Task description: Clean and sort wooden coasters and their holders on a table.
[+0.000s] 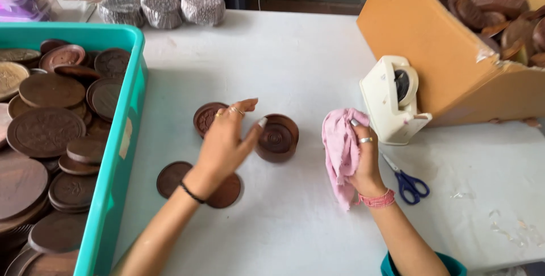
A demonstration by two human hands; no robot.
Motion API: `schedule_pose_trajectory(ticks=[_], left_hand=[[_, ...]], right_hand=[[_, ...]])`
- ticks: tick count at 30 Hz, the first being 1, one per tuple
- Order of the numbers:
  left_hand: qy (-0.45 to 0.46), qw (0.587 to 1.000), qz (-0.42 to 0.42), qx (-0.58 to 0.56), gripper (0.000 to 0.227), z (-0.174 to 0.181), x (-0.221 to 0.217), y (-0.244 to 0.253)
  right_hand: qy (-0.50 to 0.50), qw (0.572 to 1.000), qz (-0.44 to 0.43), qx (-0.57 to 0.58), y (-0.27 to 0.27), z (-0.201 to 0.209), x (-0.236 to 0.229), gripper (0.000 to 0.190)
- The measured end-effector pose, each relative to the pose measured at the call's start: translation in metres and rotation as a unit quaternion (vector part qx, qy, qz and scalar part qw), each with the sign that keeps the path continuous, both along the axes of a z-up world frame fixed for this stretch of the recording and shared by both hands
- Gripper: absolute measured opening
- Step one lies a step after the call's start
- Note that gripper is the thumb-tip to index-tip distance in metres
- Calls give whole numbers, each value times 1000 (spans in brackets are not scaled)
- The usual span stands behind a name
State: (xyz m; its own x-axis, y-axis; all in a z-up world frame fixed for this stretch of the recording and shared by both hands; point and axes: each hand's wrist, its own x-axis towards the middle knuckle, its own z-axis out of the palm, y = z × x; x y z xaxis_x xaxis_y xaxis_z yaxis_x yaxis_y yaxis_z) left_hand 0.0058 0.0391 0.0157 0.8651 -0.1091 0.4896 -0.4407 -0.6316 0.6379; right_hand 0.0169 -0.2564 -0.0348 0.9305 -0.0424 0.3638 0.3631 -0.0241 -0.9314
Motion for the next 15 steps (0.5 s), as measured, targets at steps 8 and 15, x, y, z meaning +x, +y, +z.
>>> schedule_pose_trajectory(ticks=[8,15], left_hand=[[143,961,8,239,74,-27,-68,34],[172,910,84,368,76,-68,-103,15]], right_hand=[[126,980,22,153,22,6,-3,33],[27,999,-4,30,30,-7,-7,36]])
